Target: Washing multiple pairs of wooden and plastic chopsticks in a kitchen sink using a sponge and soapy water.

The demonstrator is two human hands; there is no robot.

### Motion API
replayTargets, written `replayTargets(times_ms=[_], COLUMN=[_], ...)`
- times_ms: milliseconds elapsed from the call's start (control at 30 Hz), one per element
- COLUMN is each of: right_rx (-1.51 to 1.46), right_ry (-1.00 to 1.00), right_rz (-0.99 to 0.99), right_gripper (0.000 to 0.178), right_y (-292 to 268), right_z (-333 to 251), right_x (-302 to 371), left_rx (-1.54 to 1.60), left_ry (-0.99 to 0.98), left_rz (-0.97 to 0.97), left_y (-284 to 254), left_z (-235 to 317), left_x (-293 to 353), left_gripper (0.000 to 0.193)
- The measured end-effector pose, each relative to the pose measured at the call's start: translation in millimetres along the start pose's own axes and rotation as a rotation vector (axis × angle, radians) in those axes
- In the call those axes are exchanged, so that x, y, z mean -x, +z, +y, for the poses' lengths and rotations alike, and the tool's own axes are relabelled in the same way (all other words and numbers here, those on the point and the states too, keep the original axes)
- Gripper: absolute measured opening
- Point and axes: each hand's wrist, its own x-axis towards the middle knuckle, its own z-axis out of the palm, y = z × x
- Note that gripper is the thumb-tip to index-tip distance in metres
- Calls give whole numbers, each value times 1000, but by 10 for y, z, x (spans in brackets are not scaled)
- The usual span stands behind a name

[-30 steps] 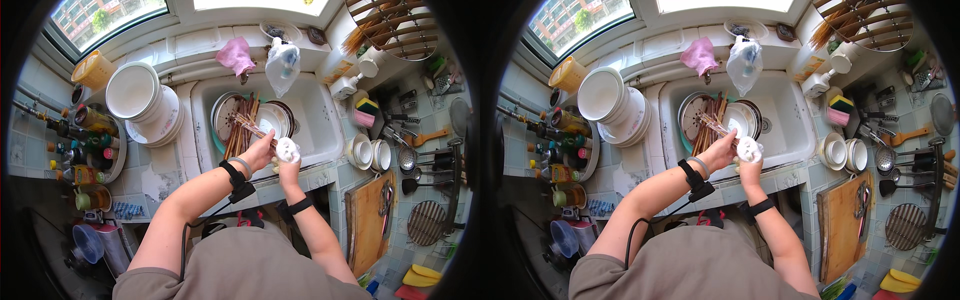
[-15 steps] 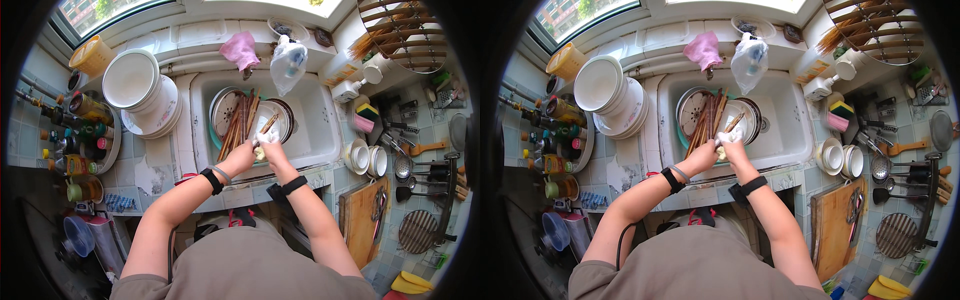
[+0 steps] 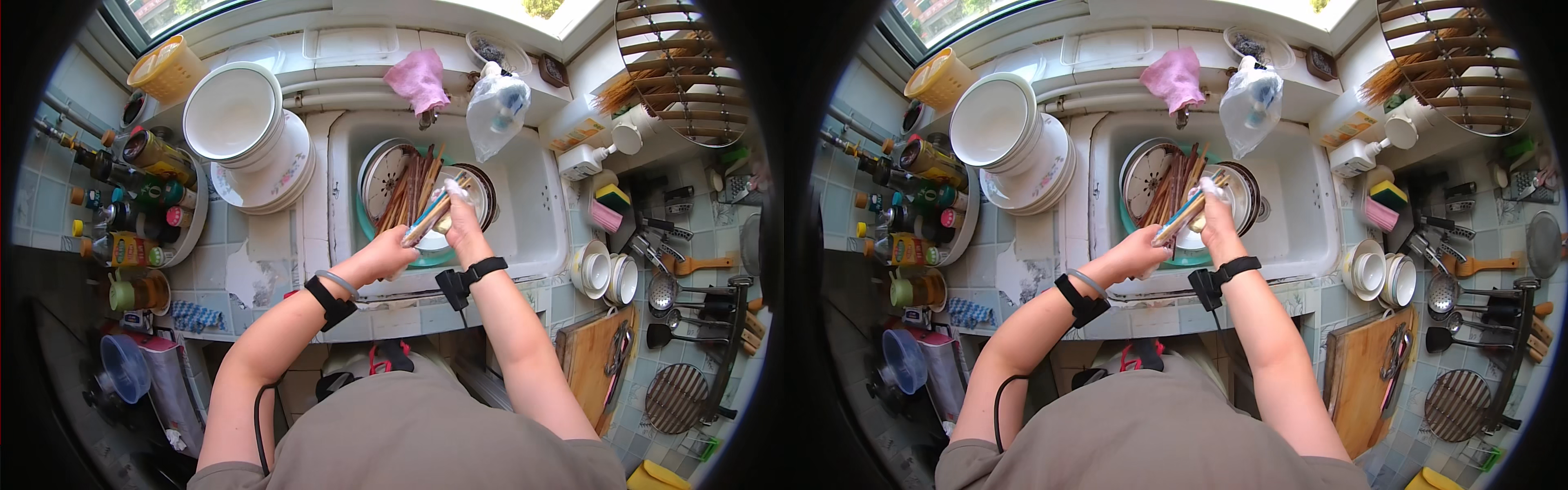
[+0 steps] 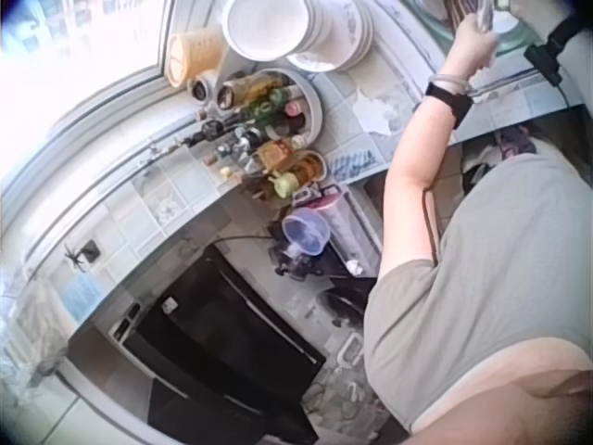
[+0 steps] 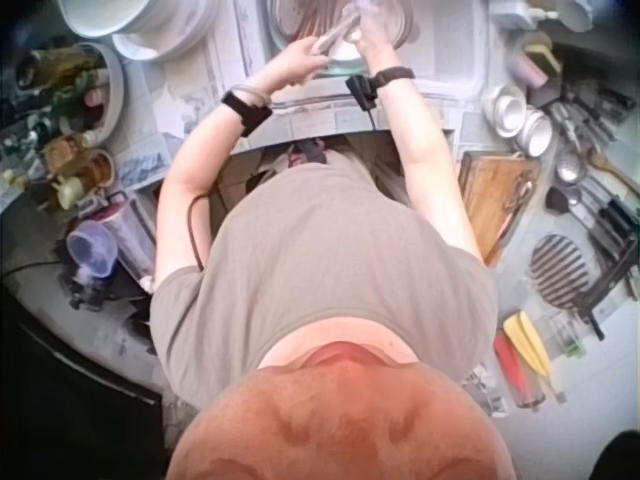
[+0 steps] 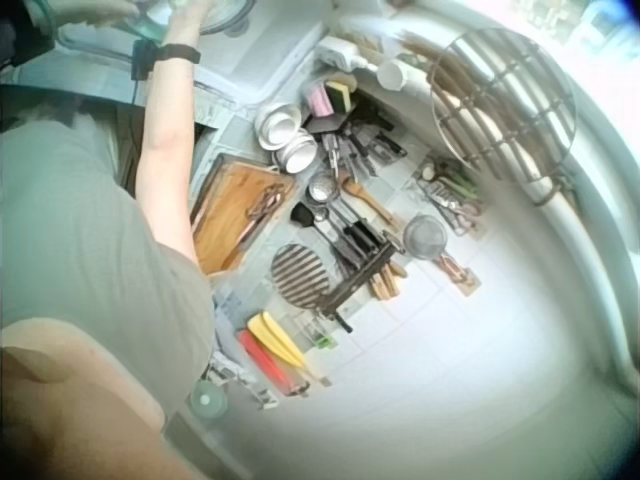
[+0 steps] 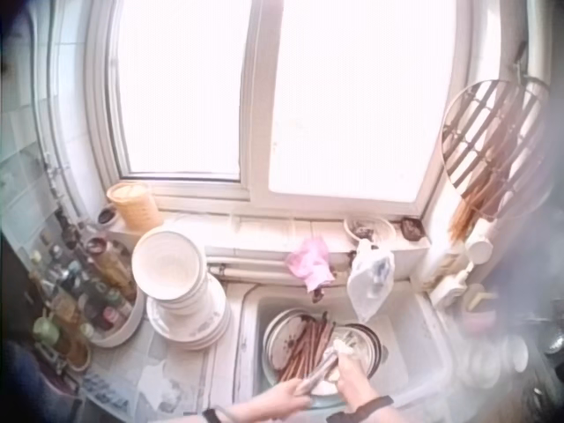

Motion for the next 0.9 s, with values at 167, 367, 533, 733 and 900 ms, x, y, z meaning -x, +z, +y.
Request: replayTargets(times_ms=[167, 367, 533, 733, 900], right_rx=[445, 159, 89, 330, 354], right_ry=[-146, -120, -195, -348, -223], right_rz=[41, 52, -355, -57, 187], right_gripper=[48, 7, 12, 19, 5], right_y=[152, 15, 62, 57, 41], right_z=[442, -126, -179, 369, 385], right_x=[212, -81, -31, -1, -94], left_rx=[-890, -1040, 422, -615, -962], left_ry=[282, 370, -63, 286, 181], left_rz=[412, 455, -189, 256, 367], left_y=[82, 175, -21, -14, 141], left_z=[-93, -31, 33, -116, 24], left_x=[-205, -37, -58, -280, -20], left_gripper=[15, 12, 21, 20, 12])
